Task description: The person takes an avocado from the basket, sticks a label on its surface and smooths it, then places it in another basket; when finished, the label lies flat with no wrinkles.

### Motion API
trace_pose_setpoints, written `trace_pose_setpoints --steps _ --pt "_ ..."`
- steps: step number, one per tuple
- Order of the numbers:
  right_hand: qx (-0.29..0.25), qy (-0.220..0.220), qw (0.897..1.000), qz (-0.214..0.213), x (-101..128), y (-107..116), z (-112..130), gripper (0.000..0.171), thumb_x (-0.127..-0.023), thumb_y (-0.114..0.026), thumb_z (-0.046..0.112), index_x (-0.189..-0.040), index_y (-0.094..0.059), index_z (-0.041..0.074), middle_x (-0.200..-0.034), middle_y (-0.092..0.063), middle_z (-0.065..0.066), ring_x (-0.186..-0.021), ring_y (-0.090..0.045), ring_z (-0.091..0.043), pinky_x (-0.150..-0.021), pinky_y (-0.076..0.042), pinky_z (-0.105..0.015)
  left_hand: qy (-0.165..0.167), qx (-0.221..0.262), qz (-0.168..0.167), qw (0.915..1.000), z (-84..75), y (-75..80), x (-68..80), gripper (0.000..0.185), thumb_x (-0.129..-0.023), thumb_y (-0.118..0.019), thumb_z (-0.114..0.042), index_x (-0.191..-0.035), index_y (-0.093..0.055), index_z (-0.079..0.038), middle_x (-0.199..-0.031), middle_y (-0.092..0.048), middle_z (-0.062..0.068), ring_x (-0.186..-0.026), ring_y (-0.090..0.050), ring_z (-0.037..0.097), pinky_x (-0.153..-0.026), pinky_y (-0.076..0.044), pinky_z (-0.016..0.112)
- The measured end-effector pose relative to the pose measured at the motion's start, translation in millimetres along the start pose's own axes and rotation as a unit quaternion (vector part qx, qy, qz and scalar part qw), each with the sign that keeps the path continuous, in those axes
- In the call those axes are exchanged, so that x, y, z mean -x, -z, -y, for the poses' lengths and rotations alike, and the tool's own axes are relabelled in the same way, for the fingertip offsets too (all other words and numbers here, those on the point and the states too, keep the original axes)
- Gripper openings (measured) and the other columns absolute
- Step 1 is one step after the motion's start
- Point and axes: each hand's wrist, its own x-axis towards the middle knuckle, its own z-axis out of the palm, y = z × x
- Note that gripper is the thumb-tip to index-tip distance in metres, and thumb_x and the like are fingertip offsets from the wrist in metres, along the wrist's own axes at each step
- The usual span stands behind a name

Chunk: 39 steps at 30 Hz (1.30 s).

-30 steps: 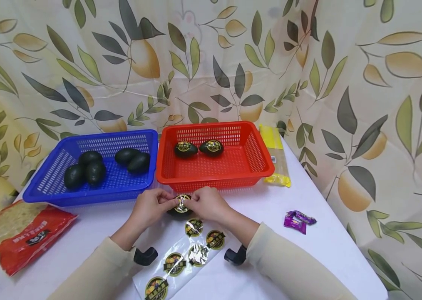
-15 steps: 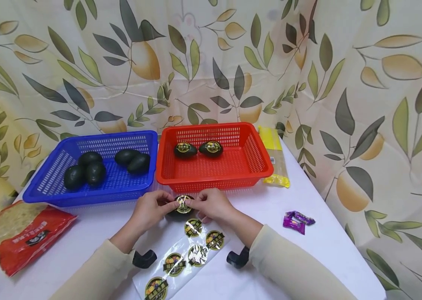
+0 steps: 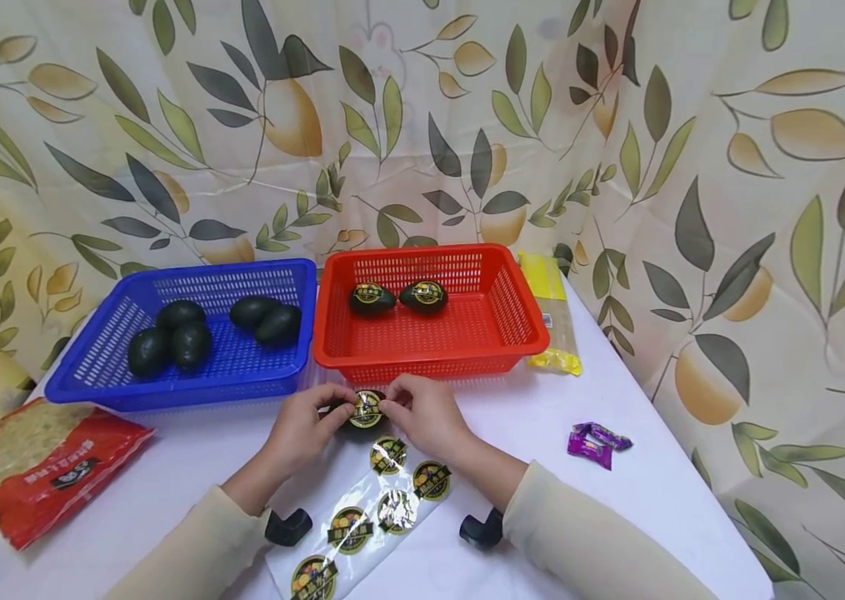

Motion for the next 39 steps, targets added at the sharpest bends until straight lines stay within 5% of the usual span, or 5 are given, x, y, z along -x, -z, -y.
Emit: trace_pose_setpoints --steps 5,13,29,35,39 --pt "0.12 0.143 0.982 -0.039 3 -6 4 0.02 -0.094 -0.079 0.018 -0.114 -0.079 0.015 -0.097 -0.068 0.004 -0.079 -0.06 -0.006 -0.067 -0.051 -0.022 -0.049 -0.039 0.0 0.998 -0.4 0.5 0.0 0.019 -0.095 -0.074 -0.009 -0.112 -0.082 -0.015 -0.123 -0.076 0.006 -0.119 -0.07 0.027 -0.101 -0.056 0.048" --pt "0.234 0.208 0.948 -0.05 8 -8 8 0.028 -0.094 -0.078 0.022 -0.117 -0.079 0.006 -0.104 -0.066 -0.004 -0.095 -0.067 -0.018 -0.08 -0.058 -0.032 -0.094 -0.056 0.008 0.994 3.0 -3.0 0.4 0.032 -0.09 -0.082 -0.019 -0.12 -0.078 -0.012 -0.13 -0.073 0.009 -0.125 -0.067 0.028 -0.105 -0.053 0.046" --pt "0.264 0.151 0.952 -0.032 9 -8 25 0.018 -0.091 -0.081 0.025 -0.096 -0.078 0.007 -0.104 -0.074 -0.006 -0.096 -0.07 -0.021 -0.083 -0.059 -0.037 -0.065 -0.052 -0.007 0.9965 4.3 1.8 -2.1 0.014 -0.088 -0.084 -0.015 -0.101 -0.084 -0.01 -0.118 -0.078 0.003 -0.112 -0.074 0.024 -0.097 -0.058 0.042" --pt "0.283 0.172 0.943 0.005 7 -6 24 0.036 -0.094 -0.078 0.026 -0.123 -0.074 0.005 -0.117 -0.069 -0.006 -0.105 -0.064 -0.021 -0.086 -0.058 -0.037 -0.041 -0.046 0.003 0.9981 6.9 3.7 -1.2 0.007 -0.09 -0.082 -0.018 -0.097 -0.083 -0.016 -0.12 -0.077 0.001 -0.117 -0.071 0.026 -0.099 -0.057 0.044" --pt "0.27 0.148 0.95 0.049 3 -5 25 0.045 -0.095 -0.078 0.029 -0.133 -0.067 0.008 -0.124 -0.067 -0.007 -0.11 -0.066 -0.022 -0.09 -0.059 -0.04 -0.026 -0.027 0.01 0.9992 8.6 4.6 0.1 0.007 -0.091 -0.081 -0.016 -0.097 -0.082 -0.019 -0.116 -0.078 -0.001 -0.108 -0.072 0.022 -0.091 -0.06 0.041"
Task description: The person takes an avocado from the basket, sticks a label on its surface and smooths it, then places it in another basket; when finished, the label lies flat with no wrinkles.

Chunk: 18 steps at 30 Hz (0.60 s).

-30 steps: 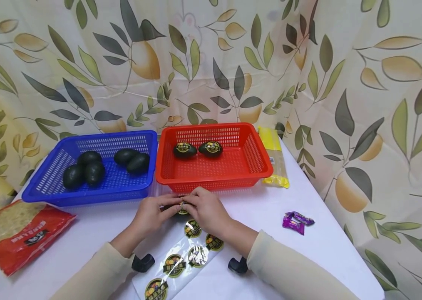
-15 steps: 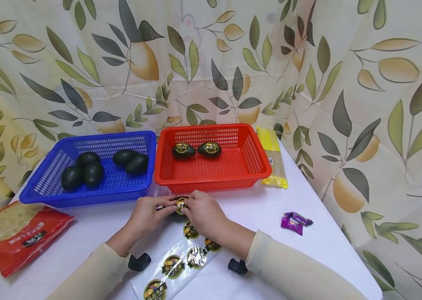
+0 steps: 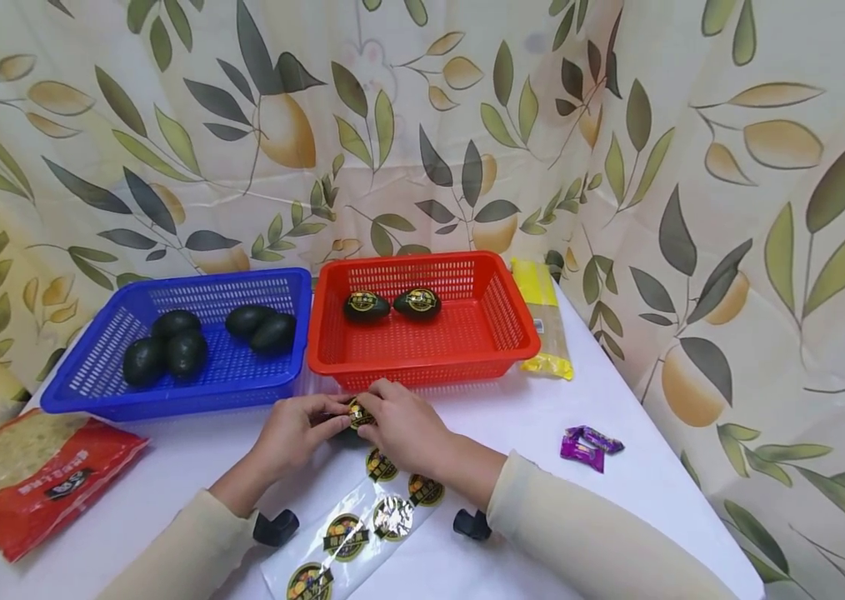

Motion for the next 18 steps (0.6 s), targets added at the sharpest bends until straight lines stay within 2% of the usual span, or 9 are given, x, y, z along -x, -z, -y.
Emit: trace_pose_setpoints --steps 5,9,14,18 --pt "-0.026 -0.036 0.996 0.074 -8 -3 3 0.055 -0.092 -0.081 0.03 -0.14 -0.06 0.013 -0.131 -0.069 -0.007 -0.116 -0.068 -0.025 -0.097 -0.057 -0.048 0.005 0.025 0.006 0.9997 6.3 -1.7 5.5 0.011 -0.092 -0.079 -0.013 -0.101 -0.077 -0.019 -0.112 -0.077 -0.002 -0.102 -0.072 0.018 -0.088 -0.061 0.04" --pt "0.018 -0.03 0.992 0.118 -13 -3 5 0.065 -0.092 -0.08 0.035 -0.148 -0.056 0.01 -0.141 -0.064 -0.011 -0.127 -0.063 -0.028 -0.103 -0.054 -0.049 0.014 0.028 0.008 0.9995 8.4 -3.0 8.6 0.015 -0.093 -0.078 -0.014 -0.107 -0.076 -0.018 -0.11 -0.077 -0.003 -0.101 -0.071 0.016 -0.09 -0.061 0.039" --pt "0.073 -0.009 0.987 0.142 -20 0 8 0.067 -0.092 -0.08 0.037 -0.147 -0.055 0.008 -0.14 -0.064 -0.011 -0.122 -0.065 -0.029 -0.101 -0.056 -0.045 0.015 0.02 0.0 0.9997 7.6 -1.9 7.6 0.015 -0.094 -0.077 -0.015 -0.109 -0.075 -0.016 -0.109 -0.076 -0.002 -0.098 -0.069 0.016 -0.088 -0.06 0.039" --pt "0.082 -0.001 0.986 0.147 -24 0 7 0.064 -0.09 -0.082 0.038 -0.142 -0.056 0.011 -0.134 -0.065 -0.009 -0.118 -0.065 -0.026 -0.099 -0.057 -0.043 0.01 0.019 -0.008 0.9997 5.8 0.6 7.0 0.014 -0.097 -0.074 -0.016 -0.111 -0.075 -0.014 -0.11 -0.077 0.001 -0.102 -0.071 0.019 -0.09 -0.06 0.042"
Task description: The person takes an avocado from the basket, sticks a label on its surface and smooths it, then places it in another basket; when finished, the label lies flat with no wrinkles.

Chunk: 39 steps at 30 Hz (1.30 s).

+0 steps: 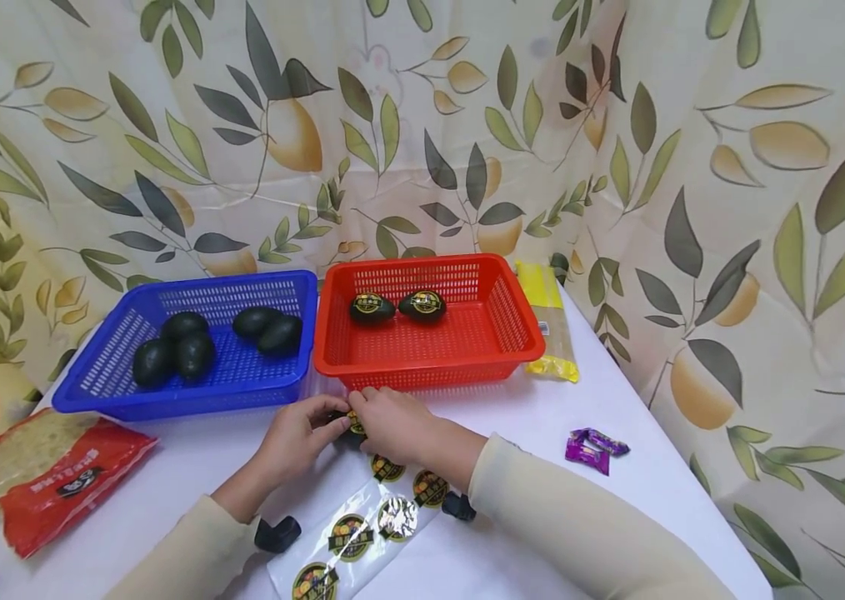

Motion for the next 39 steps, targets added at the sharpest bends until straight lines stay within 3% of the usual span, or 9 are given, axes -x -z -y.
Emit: trace_pose_setpoints --steps 3,6,10,14,18,22,27,34,39 --pt "-0.026 -0.016 1.0 0.002 10 6 -6 0.068 -0.089 -0.083 0.04 -0.143 -0.054 0.01 -0.132 -0.064 -0.008 -0.117 -0.064 -0.023 -0.099 -0.057 -0.042 0.029 0.033 -0.003 0.999 -4.3 -0.7 -2.9 0.019 -0.102 -0.068 -0.023 -0.116 -0.075 -0.013 -0.11 -0.077 0.001 -0.102 -0.07 0.02 -0.09 -0.06 0.042" --pt "-0.089 -0.028 0.996 0.002 31 22 -16 0.071 -0.088 -0.084 0.04 -0.145 -0.053 0.011 -0.131 -0.064 -0.005 -0.112 -0.063 -0.02 -0.095 -0.058 -0.038 0.086 0.14 0.008 0.9864 -10.5 -1.6 -6.8 0.033 -0.105 -0.063 -0.034 -0.123 -0.071 -0.008 -0.115 -0.077 0.007 -0.104 -0.072 0.022 -0.092 -0.06 0.04" --pt "-0.167 -0.013 0.986 -0.012 59 62 -35 0.065 -0.086 -0.085 0.038 -0.14 -0.055 0.02 -0.125 -0.064 0.003 -0.108 -0.06 -0.015 -0.086 -0.058 -0.03 0.163 0.326 0.023 0.9308 -19.2 -4.3 -15.3 0.049 -0.105 -0.06 -0.044 -0.128 -0.063 -0.002 -0.124 -0.074 0.013 -0.112 -0.072 0.025 -0.097 -0.059 0.037" --pt "-0.17 0.004 0.985 -0.041 60 110 -58 0.062 -0.085 -0.086 0.038 -0.137 -0.057 0.021 -0.122 -0.065 0.002 -0.107 -0.06 -0.019 -0.084 -0.056 -0.032 0.202 0.443 -0.002 0.8733 -22.9 -8.9 -22.8 0.048 -0.107 -0.058 -0.039 -0.132 -0.057 0.002 -0.127 -0.072 0.018 -0.11 -0.072 0.026 -0.092 -0.06 0.031" --pt "-0.16 -0.012 0.985 -0.06 38 152 -91 0.062 -0.085 -0.086 0.033 -0.137 -0.056 0.018 -0.124 -0.065 -0.004 -0.108 -0.061 -0.025 -0.088 -0.056 -0.039 0.213 0.49 -0.032 0.8448 -23.6 -13.4 -27.9 0.042 -0.109 -0.057 -0.029 -0.132 -0.055 0.005 -0.119 -0.074 0.017 -0.103 -0.074 0.023 -0.086 -0.061 0.028" --pt "-0.17 -0.042 0.982 -0.072 7 175 -127 0.059 -0.083 -0.085 0.025 -0.133 -0.056 0.013 -0.123 -0.065 -0.008 -0.109 -0.062 -0.027 -0.093 -0.054 -0.042 0.21 0.507 -0.042 0.8353 -25.1 -16.5 -31.0 0.036 -0.109 -0.056 -0.024 -0.129 -0.055 0.005 -0.112 -0.076 0.015 -0.1 -0.075 0.023 -0.085 -0.062 0.029" --pt "-0.165 -0.093 0.979 -0.074 -32 178 -168 0.064 -0.082 -0.084 0.025 -0.137 -0.056 0.01 -0.127 -0.065 -0.014 -0.112 -0.059 -0.032 -0.098 -0.049 -0.046 0.204 0.501 -0.039 0.8404 -26.8 -17.7 -31.9 0.033 -0.108 -0.057 -0.024 -0.125 -0.054 0.005 -0.112 -0.077 0.015 -0.099 -0.076 0.024 -0.086 -0.062 0.029" --pt "-0.107 -0.154 0.982 -0.026 -67 141 -221 0.056 -0.086 -0.079 0.024 -0.134 -0.061 0.003 -0.12 -0.063 -0.02 -0.107 -0.057 -0.035 -0.095 -0.05 -0.047 0.203 0.477 -0.037 0.8542 -27.0 -17.5 -33.7 0.04 -0.107 -0.06 -0.027 -0.128 -0.057 0.006 -0.118 -0.075 0.018 -0.106 -0.075 0.026 -0.093 -0.06 0.032" --pt "-0.06 -0.184 0.981 0.02 -84 113 -233 0.056 -0.082 -0.078 0.02 -0.13 -0.06 -0.003 -0.112 -0.065 -0.02 -0.1 -0.058 -0.033 -0.093 -0.053 -0.046 0.207 0.467 -0.042 0.8584 -22.1 -17.3 -32.7 0.043 -0.106 -0.062 -0.03 -0.129 -0.058 0.006 -0.116 -0.076 0.017 -0.108 -0.075 0.028 -0.093 -0.06 0.033"
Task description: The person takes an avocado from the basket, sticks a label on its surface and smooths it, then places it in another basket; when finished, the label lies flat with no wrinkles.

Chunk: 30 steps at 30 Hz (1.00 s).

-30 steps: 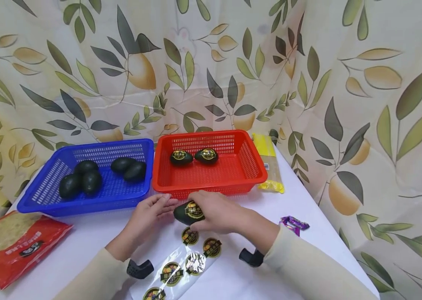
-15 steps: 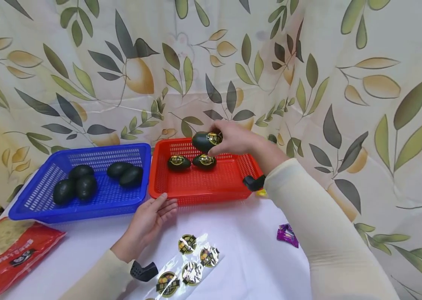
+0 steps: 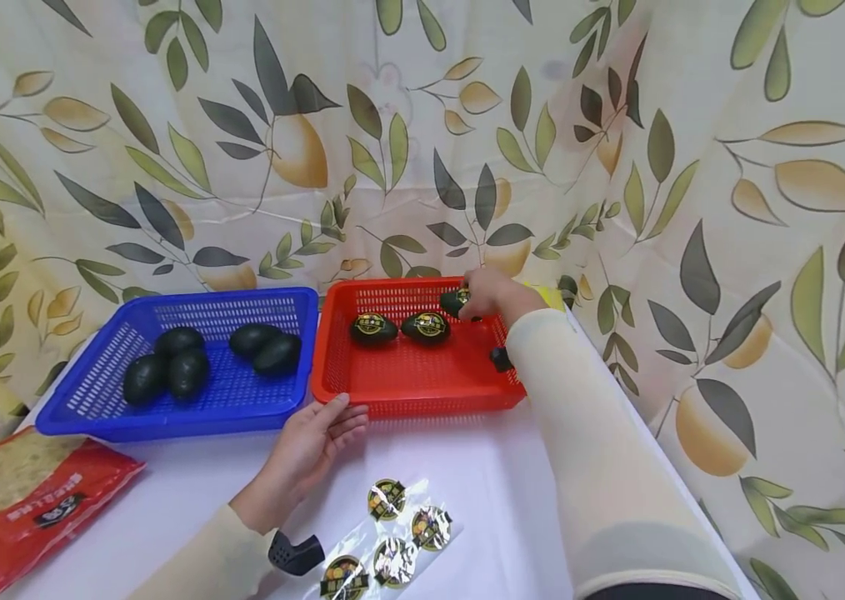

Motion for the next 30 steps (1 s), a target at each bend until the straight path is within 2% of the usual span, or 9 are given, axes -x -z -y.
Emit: trace_pose_setpoints --steps 5,11,15,17,20,24,30 --pt "0.058 -0.036 0.997 0.033 1 -11 5 0.046 -0.083 -0.081 0.018 -0.12 -0.061 -0.001 -0.102 -0.067 -0.016 -0.092 -0.061 -0.03 -0.089 -0.056 -0.044 -0.006 -0.002 0.007 1.0 1.1 1.3 2.1 0.043 -0.105 -0.063 -0.031 -0.128 -0.06 0.005 -0.116 -0.076 0.016 -0.107 -0.075 0.028 -0.094 -0.06 0.034" --pt "0.055 -0.074 0.991 0.093 0 -21 4 0.055 -0.082 -0.086 0.014 -0.129 -0.059 0.003 -0.112 -0.065 -0.017 -0.101 -0.059 -0.033 -0.1 -0.053 -0.053 -0.009 -0.011 0.011 0.9998 0.7 0.3 2.1 0.043 -0.105 -0.063 -0.031 -0.128 -0.061 0.006 -0.116 -0.076 0.015 -0.11 -0.074 0.029 -0.096 -0.059 0.035" --pt "0.06 -0.082 0.989 0.11 -2 -27 1 0.06 -0.081 -0.089 0.014 -0.132 -0.058 0.003 -0.117 -0.064 -0.019 -0.105 -0.058 -0.036 -0.105 -0.05 -0.059 -0.007 -0.017 0.015 0.9997 1.8 -0.8 2.2 0.044 -0.105 -0.063 -0.032 -0.128 -0.062 0.005 -0.117 -0.076 0.017 -0.11 -0.073 0.029 -0.094 -0.06 0.033" --pt "0.07 -0.074 0.989 0.105 -3 -28 0 0.062 -0.081 -0.09 0.016 -0.131 -0.058 0.002 -0.117 -0.064 -0.02 -0.105 -0.059 -0.036 -0.105 -0.05 -0.059 -0.003 -0.018 0.016 0.9997 1.8 -1.0 1.8 0.045 -0.105 -0.062 -0.033 -0.13 -0.062 0.004 -0.12 -0.075 0.018 -0.112 -0.073 0.03 -0.093 -0.06 0.032" --pt "0.081 -0.052 0.992 0.077 -3 -28 2 0.063 -0.08 -0.09 0.019 -0.132 -0.058 0.0 -0.117 -0.065 -0.021 -0.104 -0.059 -0.037 -0.105 -0.05 -0.059 -0.003 -0.023 0.013 0.9996 0.3 -0.5 1.0 0.046 -0.105 -0.062 -0.035 -0.132 -0.062 0.003 -0.122 -0.074 0.02 -0.114 -0.072 0.032 -0.093 -0.06 0.033" --pt "0.101 -0.004 0.994 0.039 -4 -22 14 0.063 -0.084 -0.084 0.024 -0.134 -0.056 -0.002 -0.12 -0.065 -0.022 -0.106 -0.059 -0.037 -0.106 -0.049 -0.056 -0.005 -0.023 0.004 0.9997 -1.4 3.2 -3.0 0.043 -0.106 -0.061 -0.033 -0.13 -0.063 0.003 -0.121 -0.074 0.021 -0.111 -0.073 0.032 -0.092 -0.06 0.033" --pt "0.068 0.019 0.997 0.014 7 -6 41 0.058 -0.089 -0.08 0.024 -0.136 -0.056 0.0 -0.12 -0.066 -0.02 -0.107 -0.061 -0.035 -0.104 -0.05 -0.054 -0.004 -0.027 0.015 0.9995 -1.3 6.8 -2.0 0.044 -0.107 -0.06 -0.033 -0.131 -0.061 0.004 -0.122 -0.073 0.02 -0.107 -0.073 0.029 -0.093 -0.06 0.033"
